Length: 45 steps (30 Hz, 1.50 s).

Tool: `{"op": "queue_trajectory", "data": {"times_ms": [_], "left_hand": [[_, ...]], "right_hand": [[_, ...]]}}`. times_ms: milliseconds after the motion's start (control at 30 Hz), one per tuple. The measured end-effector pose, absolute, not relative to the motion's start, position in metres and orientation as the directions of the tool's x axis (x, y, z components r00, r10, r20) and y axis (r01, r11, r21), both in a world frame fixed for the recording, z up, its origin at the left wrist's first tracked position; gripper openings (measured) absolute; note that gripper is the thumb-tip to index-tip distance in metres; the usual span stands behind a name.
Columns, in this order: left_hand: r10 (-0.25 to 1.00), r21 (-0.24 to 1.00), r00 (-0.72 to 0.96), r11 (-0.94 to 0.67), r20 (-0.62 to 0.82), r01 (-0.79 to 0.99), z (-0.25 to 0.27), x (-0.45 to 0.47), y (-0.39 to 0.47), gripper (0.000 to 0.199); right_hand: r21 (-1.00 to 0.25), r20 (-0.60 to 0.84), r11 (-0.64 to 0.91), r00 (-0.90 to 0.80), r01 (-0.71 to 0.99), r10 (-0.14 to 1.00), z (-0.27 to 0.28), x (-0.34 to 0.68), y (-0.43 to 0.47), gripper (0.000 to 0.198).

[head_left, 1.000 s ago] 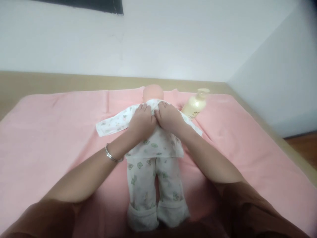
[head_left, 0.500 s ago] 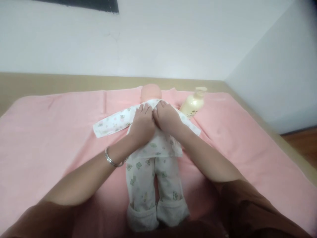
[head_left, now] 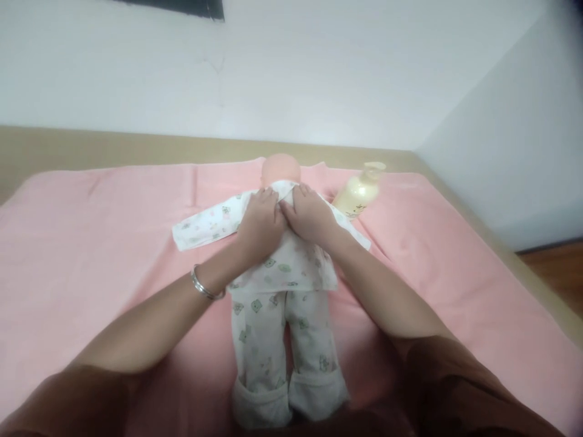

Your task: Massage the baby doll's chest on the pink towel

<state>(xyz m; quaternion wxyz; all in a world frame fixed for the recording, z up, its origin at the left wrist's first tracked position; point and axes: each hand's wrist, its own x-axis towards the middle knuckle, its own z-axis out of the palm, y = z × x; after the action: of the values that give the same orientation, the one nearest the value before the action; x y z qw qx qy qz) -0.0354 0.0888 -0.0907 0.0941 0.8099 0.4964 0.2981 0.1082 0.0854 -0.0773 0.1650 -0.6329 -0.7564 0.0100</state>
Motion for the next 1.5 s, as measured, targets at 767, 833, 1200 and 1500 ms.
{"op": "queue_trajectory", "data": {"times_ms": [767, 833, 1200, 1500], "left_hand": [[0.866, 0.446, 0.323, -0.479, 0.382, 0.756, -0.092, -0.035, 0.077, 0.050], [0.841, 0.405, 0.376, -0.522, 0.389, 0.751, -0.090, -0.033, 0.067, 0.050], [0.953, 0.520, 0.214, -0.296, 0.213, 0.801, -0.083, -0.049, 0.113, 0.034], [0.856, 0.375, 0.373, -0.498, 0.357, 0.782, -0.090, -0.030, 0.062, 0.051]], "right_hand": [[-0.181, 0.331, 0.274, -0.204, 0.944, 0.921, -0.086, 0.104, 0.082, 0.039], [-0.223, 0.288, 0.248, -0.179, 0.943, 0.941, -0.085, 0.109, 0.090, 0.038], [-0.022, 0.310, 0.268, -0.248, 0.963, 0.918, -0.071, 0.088, 0.049, 0.045], [-0.248, 0.255, 0.214, -0.149, 0.945, 0.955, -0.077, 0.111, 0.092, 0.036]]}}
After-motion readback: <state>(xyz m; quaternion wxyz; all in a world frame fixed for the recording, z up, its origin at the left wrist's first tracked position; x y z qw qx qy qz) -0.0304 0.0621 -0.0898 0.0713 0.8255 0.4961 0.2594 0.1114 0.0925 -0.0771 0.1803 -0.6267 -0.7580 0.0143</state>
